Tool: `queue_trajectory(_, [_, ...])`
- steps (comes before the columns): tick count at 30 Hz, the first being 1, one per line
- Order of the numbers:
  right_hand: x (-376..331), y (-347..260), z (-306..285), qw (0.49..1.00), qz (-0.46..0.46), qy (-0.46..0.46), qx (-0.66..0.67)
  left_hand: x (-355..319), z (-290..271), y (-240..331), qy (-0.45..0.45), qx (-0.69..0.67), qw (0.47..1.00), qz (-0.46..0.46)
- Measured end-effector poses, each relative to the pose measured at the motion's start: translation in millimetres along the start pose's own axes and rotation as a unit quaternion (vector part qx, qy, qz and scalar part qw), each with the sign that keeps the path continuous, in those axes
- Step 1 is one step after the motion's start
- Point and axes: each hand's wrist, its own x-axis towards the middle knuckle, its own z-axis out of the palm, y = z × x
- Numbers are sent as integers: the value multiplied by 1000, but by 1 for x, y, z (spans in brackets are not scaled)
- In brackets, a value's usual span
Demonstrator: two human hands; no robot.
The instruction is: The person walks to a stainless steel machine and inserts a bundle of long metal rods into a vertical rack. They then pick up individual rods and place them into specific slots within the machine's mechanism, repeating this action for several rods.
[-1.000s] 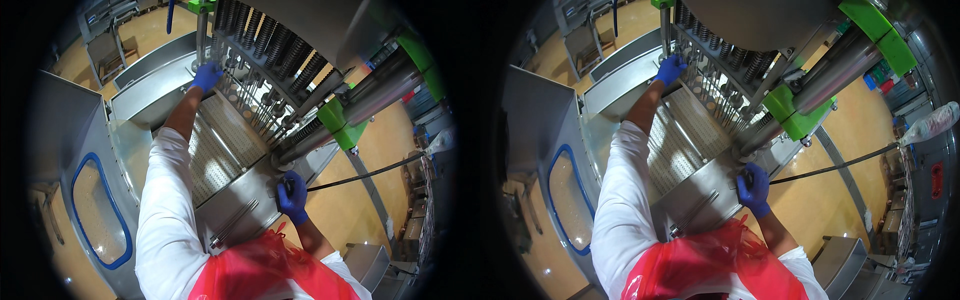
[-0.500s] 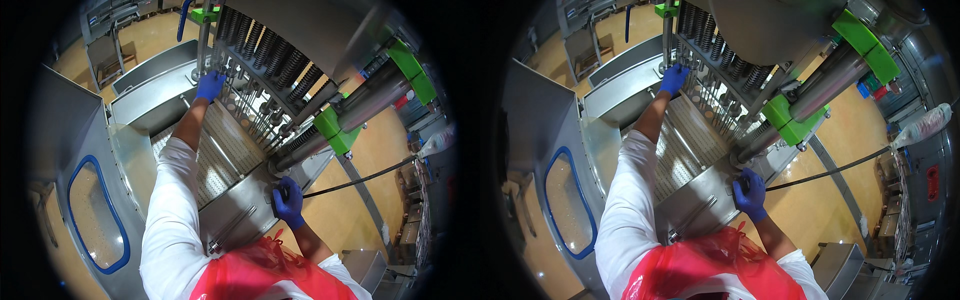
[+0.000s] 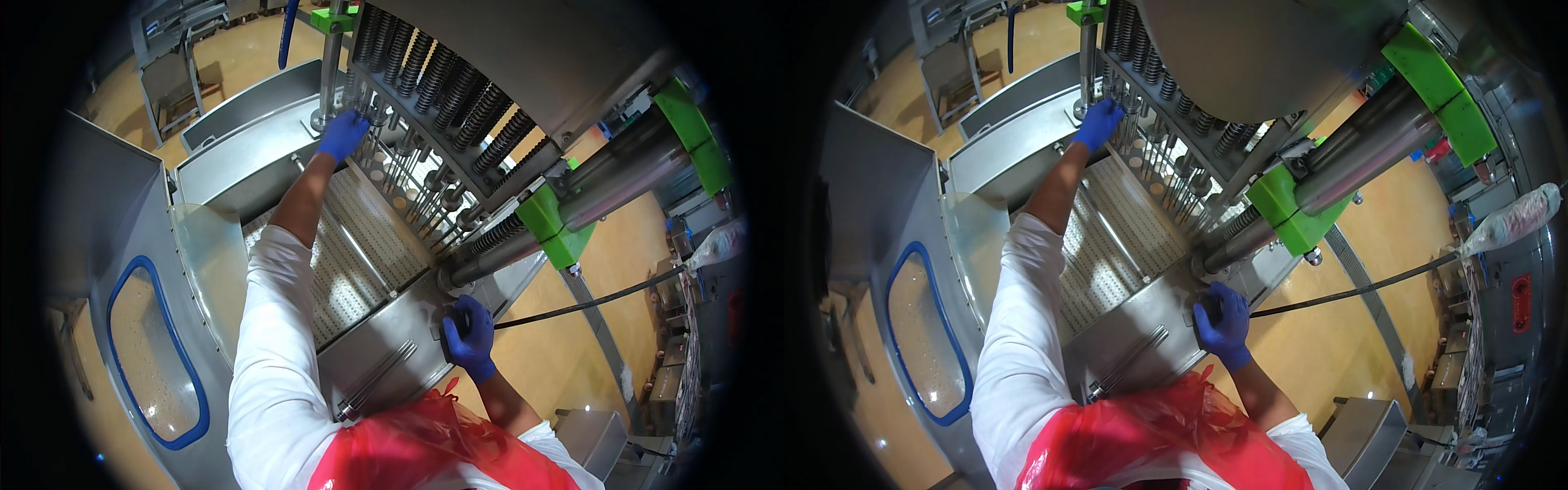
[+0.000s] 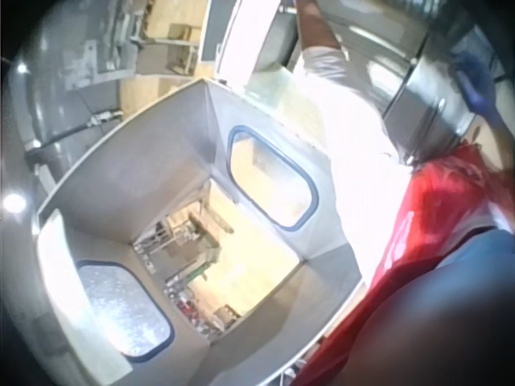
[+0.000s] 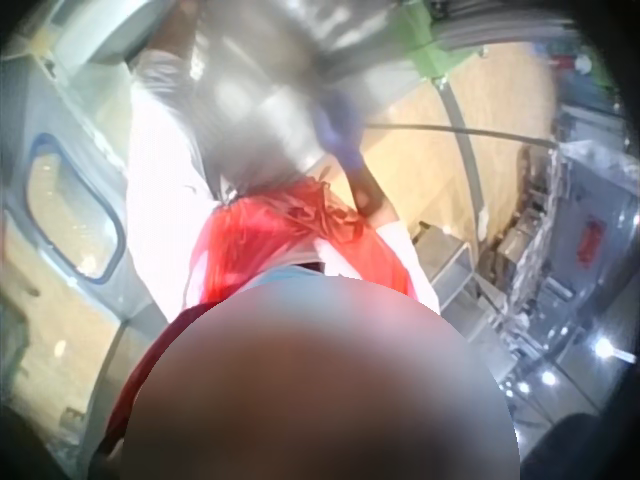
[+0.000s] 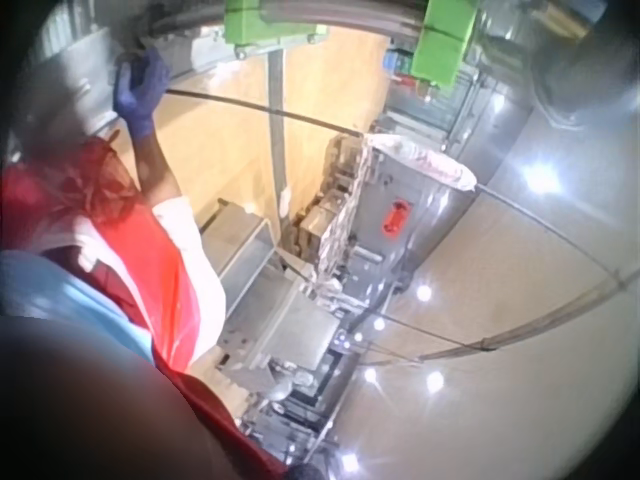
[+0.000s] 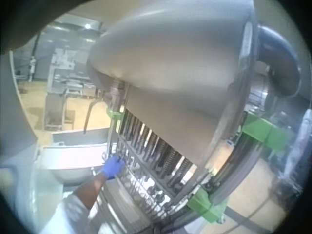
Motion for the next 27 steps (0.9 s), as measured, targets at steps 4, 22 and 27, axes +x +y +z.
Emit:
queue_trajectory(4, [1, 1, -1, 1000, -1, -1, -4, 2, 8, -1, 15, -14, 999, 31])
queue_trajectory(22, [160, -102, 96, 800, 223, -135, 541, 20, -31, 46, -134, 110, 980, -101])
queue_trajectory(27, [291, -105, 230, 573, 338, -78, 743, 46, -44, 16, -133, 50, 989, 38])
